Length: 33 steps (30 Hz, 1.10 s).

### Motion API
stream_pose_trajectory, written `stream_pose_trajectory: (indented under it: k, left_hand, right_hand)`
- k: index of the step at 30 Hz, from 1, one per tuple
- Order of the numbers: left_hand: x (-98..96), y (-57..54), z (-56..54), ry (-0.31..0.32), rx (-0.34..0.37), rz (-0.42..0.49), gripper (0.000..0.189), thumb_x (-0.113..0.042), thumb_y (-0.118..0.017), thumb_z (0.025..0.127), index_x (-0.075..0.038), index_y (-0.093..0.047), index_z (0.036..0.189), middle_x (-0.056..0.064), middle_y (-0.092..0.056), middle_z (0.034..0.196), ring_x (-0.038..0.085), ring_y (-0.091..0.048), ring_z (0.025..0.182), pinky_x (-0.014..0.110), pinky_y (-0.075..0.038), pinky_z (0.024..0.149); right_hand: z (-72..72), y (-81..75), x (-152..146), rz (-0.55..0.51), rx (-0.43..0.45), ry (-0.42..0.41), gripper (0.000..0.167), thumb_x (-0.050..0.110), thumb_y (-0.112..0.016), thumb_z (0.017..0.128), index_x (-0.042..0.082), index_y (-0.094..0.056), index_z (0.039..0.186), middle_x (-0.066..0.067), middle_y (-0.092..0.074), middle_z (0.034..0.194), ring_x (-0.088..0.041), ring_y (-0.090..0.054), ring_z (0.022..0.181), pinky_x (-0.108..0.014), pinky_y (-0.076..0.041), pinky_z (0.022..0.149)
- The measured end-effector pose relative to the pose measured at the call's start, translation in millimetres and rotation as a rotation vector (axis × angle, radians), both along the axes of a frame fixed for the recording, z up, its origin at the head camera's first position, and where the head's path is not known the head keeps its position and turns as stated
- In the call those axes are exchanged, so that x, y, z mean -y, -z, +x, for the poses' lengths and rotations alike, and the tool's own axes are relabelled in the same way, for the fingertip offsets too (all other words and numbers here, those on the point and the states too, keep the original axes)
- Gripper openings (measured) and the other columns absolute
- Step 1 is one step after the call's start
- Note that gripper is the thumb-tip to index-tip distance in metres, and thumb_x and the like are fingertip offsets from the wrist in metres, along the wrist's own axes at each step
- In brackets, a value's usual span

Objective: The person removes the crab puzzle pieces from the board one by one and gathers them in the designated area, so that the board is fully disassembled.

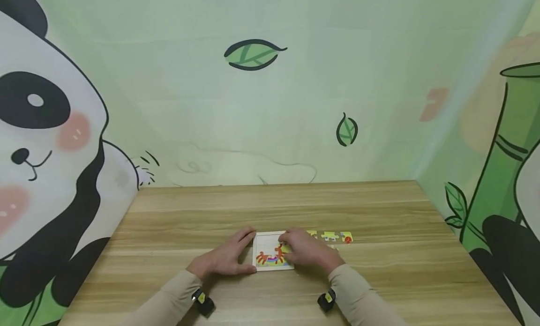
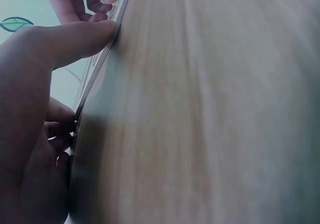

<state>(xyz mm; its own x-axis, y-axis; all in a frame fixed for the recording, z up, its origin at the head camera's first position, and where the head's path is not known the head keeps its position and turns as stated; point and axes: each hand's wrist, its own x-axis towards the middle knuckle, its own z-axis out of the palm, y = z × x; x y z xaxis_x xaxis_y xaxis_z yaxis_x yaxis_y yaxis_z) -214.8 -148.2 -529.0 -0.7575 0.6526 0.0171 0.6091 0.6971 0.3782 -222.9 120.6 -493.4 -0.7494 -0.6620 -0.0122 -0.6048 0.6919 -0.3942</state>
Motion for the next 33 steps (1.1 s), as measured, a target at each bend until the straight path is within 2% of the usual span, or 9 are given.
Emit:
stream_pose_trajectory:
  k: [4, 16, 33]
  left_hand:
    - [-0.1, 0.9, -1.0, 0.002, -0.008, -0.006, 0.099, -0.055, -0.07, 0.08, 0.002, -0.029, 0.15, 0.015, -0.031, 0.152, 0.029, -0.034, 0.14, 0.041, -0.03, 0.118]
    - [0.4, -0.4, -0.7, 0.001, 0.005, 0.009, 0.099, -0.055, -0.071, 0.08, 0.002, -0.03, 0.15, 0.015, -0.031, 0.151, 0.028, -0.034, 0.14, 0.04, -0.03, 0.118]
    - [1.1, -2.3, -0.2, -0.01, 0.042, -0.014, 0.102, -0.058, -0.069, 0.081, 0.0, -0.025, 0.152, 0.016, -0.025, 0.156, 0.029, -0.029, 0.144, 0.041, -0.027, 0.119]
  right_hand:
    - [0.9, -0.9, 1.1, 0.005, 0.017, 0.005, 0.04, 0.021, -0.075, 0.083, 0.006, -0.066, 0.119, -0.003, -0.061, 0.106, -0.011, -0.054, 0.083, -0.026, -0.05, 0.07]
    - [-1.8, -0.3, 4.8, 0.037, 0.051, 0.028, 0.036, 0.017, -0.074, 0.083, 0.009, -0.068, 0.117, 0.0, -0.059, 0.106, -0.011, -0.052, 0.087, -0.031, -0.051, 0.077]
    - [-2.2, -5.5, 8.8, 0.035, 0.076, 0.013, 0.035, 0.01, -0.072, 0.08, 0.006, -0.067, 0.114, -0.004, -0.058, 0.1, -0.014, -0.053, 0.086, -0.033, -0.05, 0.075]
